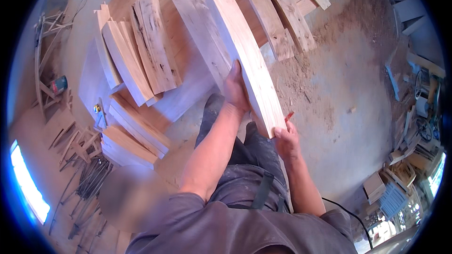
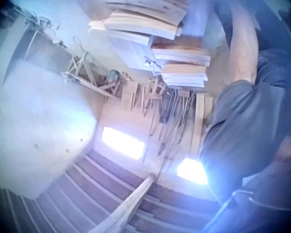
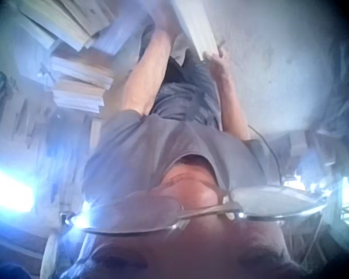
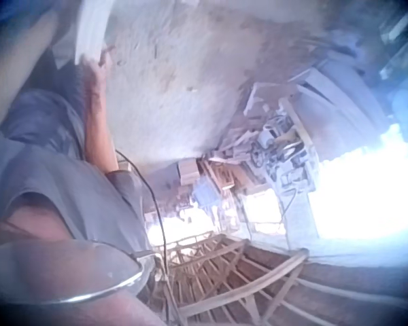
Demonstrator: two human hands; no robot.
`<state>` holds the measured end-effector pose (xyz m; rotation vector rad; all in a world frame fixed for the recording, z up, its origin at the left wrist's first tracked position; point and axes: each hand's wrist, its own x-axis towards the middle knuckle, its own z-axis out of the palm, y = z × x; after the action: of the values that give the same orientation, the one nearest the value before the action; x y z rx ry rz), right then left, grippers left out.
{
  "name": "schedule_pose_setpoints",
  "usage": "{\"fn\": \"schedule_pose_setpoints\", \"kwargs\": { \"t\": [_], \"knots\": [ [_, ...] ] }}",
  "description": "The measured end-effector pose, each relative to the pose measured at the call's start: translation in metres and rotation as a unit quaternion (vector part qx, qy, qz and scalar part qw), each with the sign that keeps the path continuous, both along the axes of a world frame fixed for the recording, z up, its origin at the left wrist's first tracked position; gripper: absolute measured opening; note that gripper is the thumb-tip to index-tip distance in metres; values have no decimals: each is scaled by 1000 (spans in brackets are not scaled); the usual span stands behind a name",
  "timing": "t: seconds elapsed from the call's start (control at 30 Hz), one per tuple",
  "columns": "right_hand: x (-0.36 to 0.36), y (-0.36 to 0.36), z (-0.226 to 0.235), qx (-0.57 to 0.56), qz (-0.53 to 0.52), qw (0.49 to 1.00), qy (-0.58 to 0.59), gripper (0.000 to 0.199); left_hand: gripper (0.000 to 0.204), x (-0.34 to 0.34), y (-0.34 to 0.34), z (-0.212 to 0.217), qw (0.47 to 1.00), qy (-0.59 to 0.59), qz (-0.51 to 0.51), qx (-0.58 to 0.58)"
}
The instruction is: The person repeatedly picks up wooden planks from a pile, inspects them, and places them into separate stacks on the floor. The person occasionally uses a red pencil to mark a plank before stacking it. The task continues with the person sorting through the pile and organizing the planks into neat stacks.
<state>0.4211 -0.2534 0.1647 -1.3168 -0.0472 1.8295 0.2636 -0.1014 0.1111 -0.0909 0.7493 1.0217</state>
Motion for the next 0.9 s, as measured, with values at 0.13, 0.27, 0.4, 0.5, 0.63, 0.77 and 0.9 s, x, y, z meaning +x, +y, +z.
{"fn": "schedule_pose_setpoints", "kwargs": {
  "t": [0.13, 0.27, 0.4, 0.5, 0.63, 0.77, 0.9],
  "knots": [
    [22, -15, 13, 27, 42, 995, -88, 98, 88, -21, -7, 18, 998, -44, 7, 40],
    [42, -19, 28, 63, 78, 991, -93, 98, 78, -60, -4, 29, 996, 42, 45, 61],
    [51, -28, 36, 112, 103, 984, -89, 97, 68, -72, -13, 89, 992, 72, 52, 92],
    [50, -35, 46, 111, 64, 988, -84, 96, 69, -81, -29, 118, 986, 114, 87, 89],
    [48, -37, 56, 140, -10, 986, -96, 103, 64, -116, -44, 138, 975, 133, 130, 125],
    [52, -44, 60, 170, -25, 985, -17, 102, 64, -131, -67, 146, 965, 166, 160, 126],
    [52, -53, 64, 208, -8, 978, -36, 101, 66, -138, -93, 150, 961, 177, 189, 96]
  ]
}}
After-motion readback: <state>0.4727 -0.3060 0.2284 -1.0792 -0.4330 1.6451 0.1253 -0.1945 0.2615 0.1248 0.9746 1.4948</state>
